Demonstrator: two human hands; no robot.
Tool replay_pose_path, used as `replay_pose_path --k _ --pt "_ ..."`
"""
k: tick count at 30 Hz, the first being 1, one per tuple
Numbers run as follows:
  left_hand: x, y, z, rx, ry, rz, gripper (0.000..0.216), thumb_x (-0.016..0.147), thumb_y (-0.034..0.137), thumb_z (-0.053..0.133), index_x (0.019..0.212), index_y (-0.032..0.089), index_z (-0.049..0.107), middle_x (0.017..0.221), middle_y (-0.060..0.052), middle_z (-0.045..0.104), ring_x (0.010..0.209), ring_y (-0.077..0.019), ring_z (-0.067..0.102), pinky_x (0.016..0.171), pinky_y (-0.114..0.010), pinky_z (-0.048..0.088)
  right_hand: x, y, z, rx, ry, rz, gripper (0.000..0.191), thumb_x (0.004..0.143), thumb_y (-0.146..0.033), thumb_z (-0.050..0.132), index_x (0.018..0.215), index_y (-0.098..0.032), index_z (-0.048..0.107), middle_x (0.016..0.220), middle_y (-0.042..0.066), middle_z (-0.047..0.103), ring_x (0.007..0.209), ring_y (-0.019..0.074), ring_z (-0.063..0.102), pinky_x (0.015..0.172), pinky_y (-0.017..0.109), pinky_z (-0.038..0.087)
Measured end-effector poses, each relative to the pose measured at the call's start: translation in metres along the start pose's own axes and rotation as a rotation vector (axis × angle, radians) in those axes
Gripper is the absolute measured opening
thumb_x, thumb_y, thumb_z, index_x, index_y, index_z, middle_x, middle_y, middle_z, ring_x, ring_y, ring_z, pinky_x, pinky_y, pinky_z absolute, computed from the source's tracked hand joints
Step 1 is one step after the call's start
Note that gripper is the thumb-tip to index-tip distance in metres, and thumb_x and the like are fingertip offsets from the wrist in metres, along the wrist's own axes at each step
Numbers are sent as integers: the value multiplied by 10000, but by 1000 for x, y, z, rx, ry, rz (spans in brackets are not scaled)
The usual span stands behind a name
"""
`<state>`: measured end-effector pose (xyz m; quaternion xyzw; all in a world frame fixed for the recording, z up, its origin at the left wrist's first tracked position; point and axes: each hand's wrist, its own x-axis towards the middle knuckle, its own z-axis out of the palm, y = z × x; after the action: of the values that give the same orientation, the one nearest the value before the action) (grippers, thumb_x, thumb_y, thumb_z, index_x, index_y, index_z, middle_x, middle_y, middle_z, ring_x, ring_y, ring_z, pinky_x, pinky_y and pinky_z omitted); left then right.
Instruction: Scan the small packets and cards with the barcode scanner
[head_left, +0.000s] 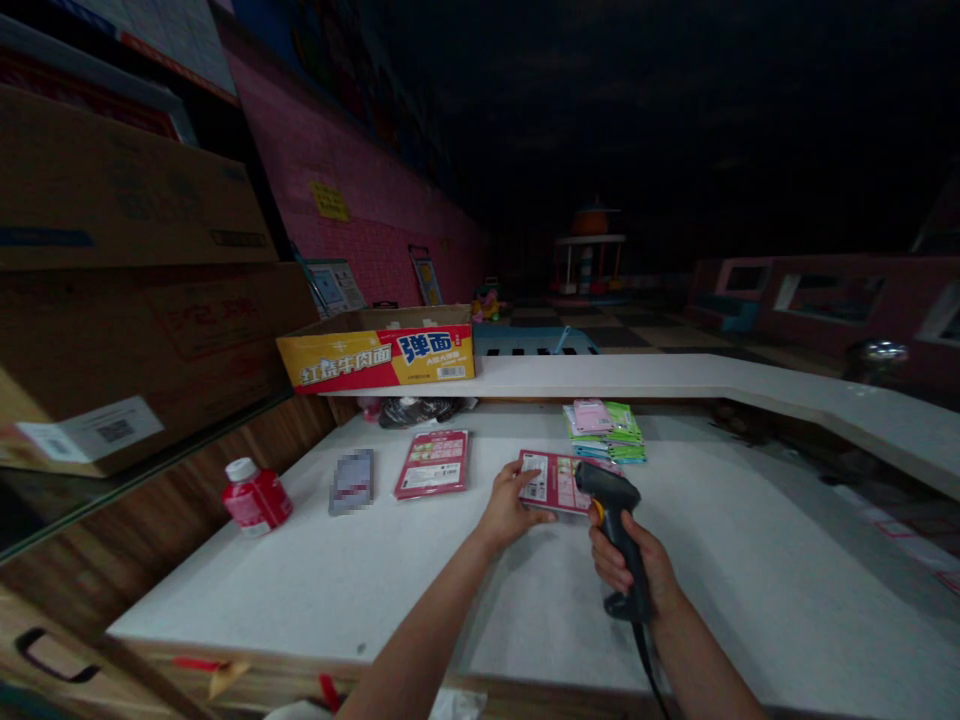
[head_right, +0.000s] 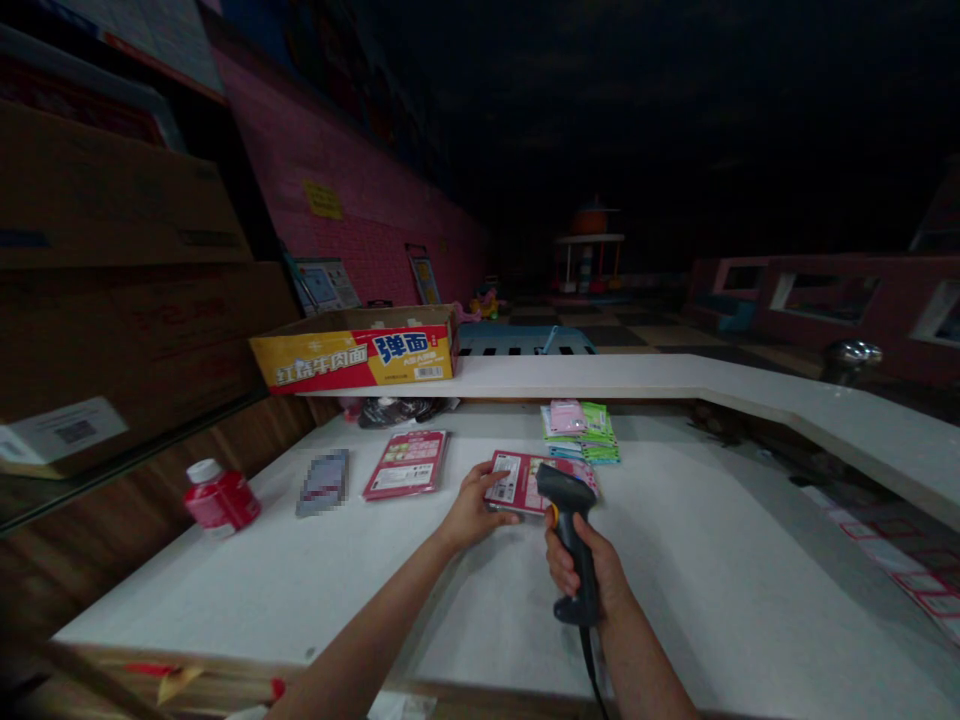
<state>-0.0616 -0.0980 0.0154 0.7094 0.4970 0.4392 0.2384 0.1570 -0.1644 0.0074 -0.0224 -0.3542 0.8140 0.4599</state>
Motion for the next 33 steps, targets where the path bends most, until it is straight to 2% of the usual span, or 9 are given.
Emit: replay_pose_path --k 4,8,11,13,15,19,22,26,33 --pt "-4 7 14 135 37 -50 546 523 396 876 1006 175 750 1207 -172 552 1188 -357 499 1042 -471 381 0 0 -1 -10 2 10 332 876 -506 574 968 -187 590 522 -86 401 326 41 220 307 147 265" --pt "-2 11 28 98 73 -52 556 474 337 894 982 164 751 1190 -176 558 1159 -378 495 1020 -486 388 0 0 -1 -25 45 11 331 866 -506 587 950 -185 584 516 -86 393 330 45 215 310 152 264" --pt "-5 12 25 63 80 -20 610 477 366 889 1036 183 728 1222 -169 544 1189 -378 469 1038 -485 368 -1 0 -1 -33 57 23 326 864 -501 593 943 -185 582 514 -85 393 332 48 209 310 156 261" --pt "-8 11 12 124 94 -8 586 559 384 848 1093 193 699 1250 -163 529 1211 -357 457 1051 -472 351 -2 0 -1 -34 61 31 317 870 -494 589 946 -186 589 520 -82 399 337 48 213 314 155 263" --pt "-10 10 -11 250 165 -52 461 682 343 765 1110 197 677 1236 -152 535 1199 -324 470 1046 -457 344 -4 1 -1 -34 76 35 306 876 -485 582 954 -189 594 528 -79 403 345 47 218 323 153 268" --pt "-13 4 -71 615 391 -342 346 783 262 635 1121 187 639 1157 -154 566 1139 -318 487 970 -434 362 -7 2 -2 -41 119 47 298 874 -480 583 956 -194 595 535 -74 403 351 51 228 328 162 279" --pt "-17 -6 -111 809 497 -577 421 780 372 642 1144 165 594 1155 -182 567 1130 -347 483 927 -424 362 -9 3 -3 -42 145 55 300 865 -482 594 954 -195 600 534 -72 402 352 50 224 325 164 271" --pt "-26 -26 -141 761 498 -775 544 692 520 707 1059 137 586 1146 -238 580 1126 -397 504 878 -425 383 -9 4 -4 -40 164 74 315 849 -500 610 942 -198 601 534 -74 399 360 45 213 330 158 263" --pt "-39 -37 -162 520 609 -698 465 537 422 821 829 176 556 1023 -196 649 1110 -383 567 858 -397 433 -9 4 -6 -62 182 79 300 848 -496 612 941 -211 588 532 -79 380 361 50 223 337 159 263"
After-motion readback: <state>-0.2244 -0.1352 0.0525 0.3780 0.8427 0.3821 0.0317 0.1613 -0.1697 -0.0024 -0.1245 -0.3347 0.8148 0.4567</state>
